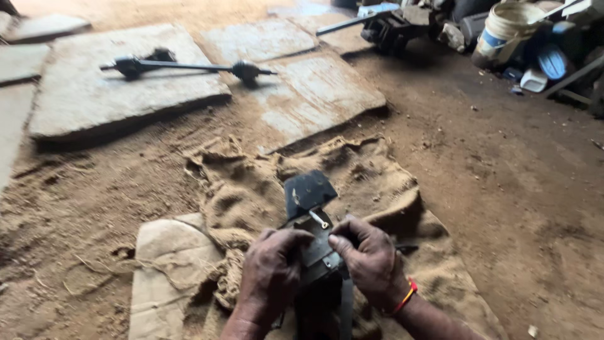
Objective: The person is seated on the floor and uses a metal file to smooth or shape a metal plate attached to a mechanical housing. The person holds the housing with one hand and files the plate with the other, occasionally adjusting the position of the part.
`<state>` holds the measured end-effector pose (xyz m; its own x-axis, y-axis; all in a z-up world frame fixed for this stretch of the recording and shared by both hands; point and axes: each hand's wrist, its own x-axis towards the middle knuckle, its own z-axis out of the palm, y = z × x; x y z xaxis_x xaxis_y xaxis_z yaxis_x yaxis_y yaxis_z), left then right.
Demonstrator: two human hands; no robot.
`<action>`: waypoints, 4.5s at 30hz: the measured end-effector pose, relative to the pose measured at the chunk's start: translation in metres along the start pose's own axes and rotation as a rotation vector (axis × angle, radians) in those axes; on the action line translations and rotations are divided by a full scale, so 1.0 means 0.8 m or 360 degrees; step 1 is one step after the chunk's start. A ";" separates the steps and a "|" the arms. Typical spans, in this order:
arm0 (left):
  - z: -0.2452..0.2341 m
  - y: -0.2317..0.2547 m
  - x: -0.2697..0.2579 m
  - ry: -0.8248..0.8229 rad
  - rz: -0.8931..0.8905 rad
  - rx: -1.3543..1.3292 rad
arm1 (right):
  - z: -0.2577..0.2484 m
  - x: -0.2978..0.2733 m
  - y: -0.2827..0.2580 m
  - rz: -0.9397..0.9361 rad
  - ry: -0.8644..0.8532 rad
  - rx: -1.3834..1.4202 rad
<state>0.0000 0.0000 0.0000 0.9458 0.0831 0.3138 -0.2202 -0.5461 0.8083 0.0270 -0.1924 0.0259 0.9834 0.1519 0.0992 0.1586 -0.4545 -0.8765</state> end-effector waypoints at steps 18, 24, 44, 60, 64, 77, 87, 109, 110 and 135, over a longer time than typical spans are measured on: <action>-0.006 0.012 0.004 -0.0063 0.0047 0.0011 | 0.003 0.024 0.015 0.0283 -0.0431 0.0565; -0.009 0.017 0.002 -0.0070 0.0106 0.0042 | 0.000 0.024 0.023 0.0377 -0.0524 0.0794; -0.006 0.019 0.004 -0.0120 -0.0381 0.0167 | -0.018 0.026 0.023 0.0216 -0.0187 0.1038; -0.013 0.029 -0.005 -0.0002 -0.0208 0.0033 | -0.014 0.056 -0.016 0.0593 -0.0543 0.0307; -0.020 0.028 -0.007 -0.0085 -0.0220 -0.0016 | -0.018 0.048 -0.028 0.0263 -0.0503 -0.0643; -0.016 0.029 -0.003 0.0024 -0.0182 0.0016 | -0.010 0.000 -0.054 -0.1017 -0.0112 -0.1525; 0.003 0.033 0.022 -0.0064 0.0548 0.0199 | -0.003 -0.033 -0.042 -0.1027 -0.0125 -0.1541; -0.009 0.034 0.023 -0.0387 0.0221 -0.0218 | -0.018 -0.058 -0.049 -0.0094 -0.0008 -0.0202; -0.007 0.033 0.024 -0.0362 0.0249 -0.0203 | -0.018 -0.057 -0.045 0.0009 -0.0055 0.0039; -0.002 0.026 0.018 -0.0273 0.0239 -0.0152 | -0.029 -0.055 -0.036 0.0146 -0.0173 0.0447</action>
<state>0.0084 -0.0090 0.0221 0.9257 -0.1403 0.3513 -0.3752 -0.4598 0.8049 -0.0186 -0.2064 0.0577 0.9750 0.2211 -0.0239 0.0243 -0.2127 -0.9768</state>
